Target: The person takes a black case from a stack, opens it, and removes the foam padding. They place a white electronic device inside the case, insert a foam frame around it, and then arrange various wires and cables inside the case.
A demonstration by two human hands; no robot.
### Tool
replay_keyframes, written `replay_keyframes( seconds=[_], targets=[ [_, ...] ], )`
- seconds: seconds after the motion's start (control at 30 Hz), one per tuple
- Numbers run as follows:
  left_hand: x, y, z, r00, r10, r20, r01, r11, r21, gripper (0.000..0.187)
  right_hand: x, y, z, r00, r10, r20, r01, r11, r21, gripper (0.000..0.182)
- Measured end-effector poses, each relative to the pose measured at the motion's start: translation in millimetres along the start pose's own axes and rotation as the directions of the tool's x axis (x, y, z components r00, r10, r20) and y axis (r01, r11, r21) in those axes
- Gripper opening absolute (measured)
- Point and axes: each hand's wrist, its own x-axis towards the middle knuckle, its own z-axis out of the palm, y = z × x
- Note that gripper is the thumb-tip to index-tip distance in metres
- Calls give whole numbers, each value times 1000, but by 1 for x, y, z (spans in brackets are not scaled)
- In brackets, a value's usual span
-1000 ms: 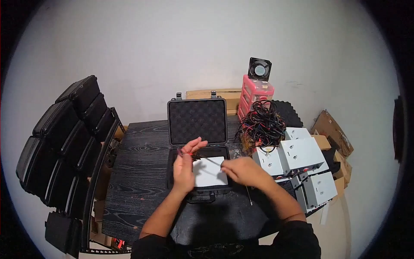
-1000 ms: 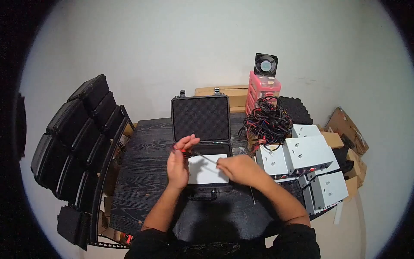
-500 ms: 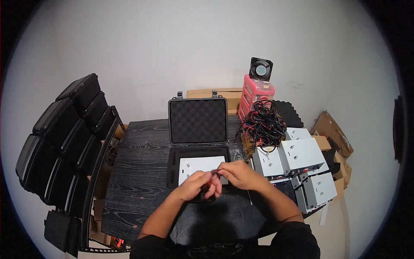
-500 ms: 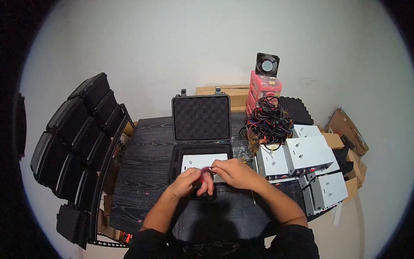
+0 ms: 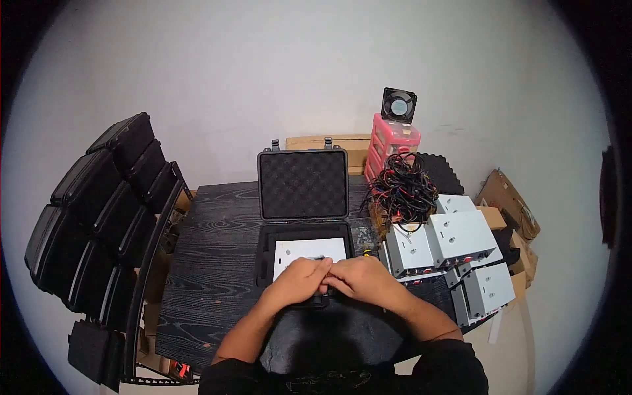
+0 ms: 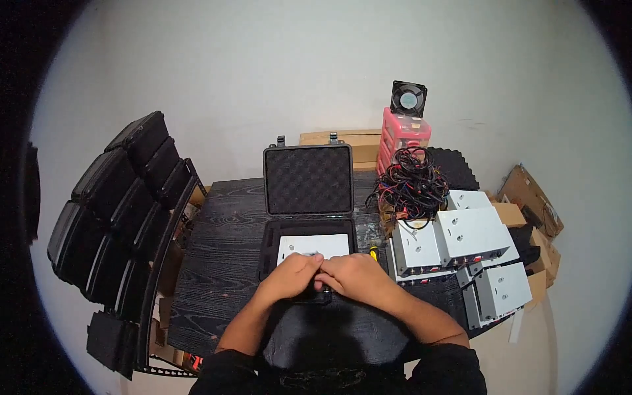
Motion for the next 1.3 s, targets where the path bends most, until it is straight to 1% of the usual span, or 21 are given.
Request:
replay_keyframes(
  seconds=[0.03, 0.07, 0.1, 0.2, 0.27, 0.3, 0.37, 0.47, 0.5, 0.6, 0.7, 0.8, 0.9, 1.0, 1.1, 1.17, 1.2, 1.23, 1.3],
  targets=[
    [-2, 1, -3, 991, -41, 127, 65, 980, -189, 67, 0, -5, -8, 1000, -14, 6, 14, 1000, 26, 24],
    [-3, 1, -6, 964, -55, 259, 149, 921, -361, 71, 1, -8, -13, 1000, -28, 10, 27, 998, 51, 23],
    [-6, -2, -4, 953, 15, 303, 127, 887, -443, 77, 0, -8, -13, 999, -43, -23, 45, 995, 92, 22],
    [-15, -5, -6, 879, 0, 477, 328, 727, -604, 75, -4, -11, 0, 988, -83, -128, 111, 965, 236, 22],
    [-21, -14, 1, 894, 25, 448, 334, 629, -702, 71, -8, -1, 23, 972, -109, -206, 177, 921, 346, 26],
    [-23, -20, 3, 902, 35, 431, 334, 576, -746, 70, -9, 2, 30, 977, -89, -192, 159, 909, 385, 26],
    [-24, -30, 5, 901, 71, 427, 326, 536, -778, 69, -11, 8, 41, 986, -49, -161, 119, 880, 461, 30],
    [-27, -47, 2, 908, 91, 410, 322, 474, -819, 69, -2, 14, 37, 999, -24, -26, 35, 776, 630, 30],
    [-28, -48, 0, 911, 92, 403, 322, 453, -831, 70, 0, 16, 39, 996, -64, -60, 88, 746, 660, 30],
    [-30, -43, -3, 917, 29, 397, 349, 419, -838, 71, 7, 21, 36, 996, -90, 6, 62, 728, 683, 29],
    [-29, -41, -7, 946, -4, 324, 287, 475, -832, 71, 18, 20, 32, 995, -100, -21, 92, 786, 612, 28],
    [-31, -42, -10, 964, -46, 261, 258, 379, -889, 68, 27, 18, 31, 987, -141, -82, 163, 809, 564, 28],
    [-35, -38, -17, 969, -70, 236, 246, 356, -902, 61, 29, 19, 35, 967, -210, -145, 254, 826, 503, 34],
    [-38, -41, -19, 977, -85, 195, 213, 399, -892, 54, 30, 15, 36, 948, -246, -201, 313, 830, 462, 37],
    [-38, -43, -16, 989, -148, 25, 91, 458, -884, 48, 36, 18, 43, 951, -237, -197, 304, 830, 468, 37],
    [-38, -46, -18, 983, -171, -72, 27, 518, -855, 45, 45, 21, 50, 940, -250, -234, 333, 822, 462, 36],
    [-38, -47, -19, 976, -181, -121, -2, 547, -837, 44, 51, 24, 55, 933, -256, -251, 348, 818, 459, 36],
    [-39, -47, -20, 955, -219, -199, -27, 605, -796, 42, 58, 26, 61, 924, -266, -276, 369, 811, 454, 35],
    [-39, -53, -24, 927, -215, -308, -99, 652, -752, 42, 73, 26, 66, 917, -284, -280, 387, 802, 456, 35]
  ],
)
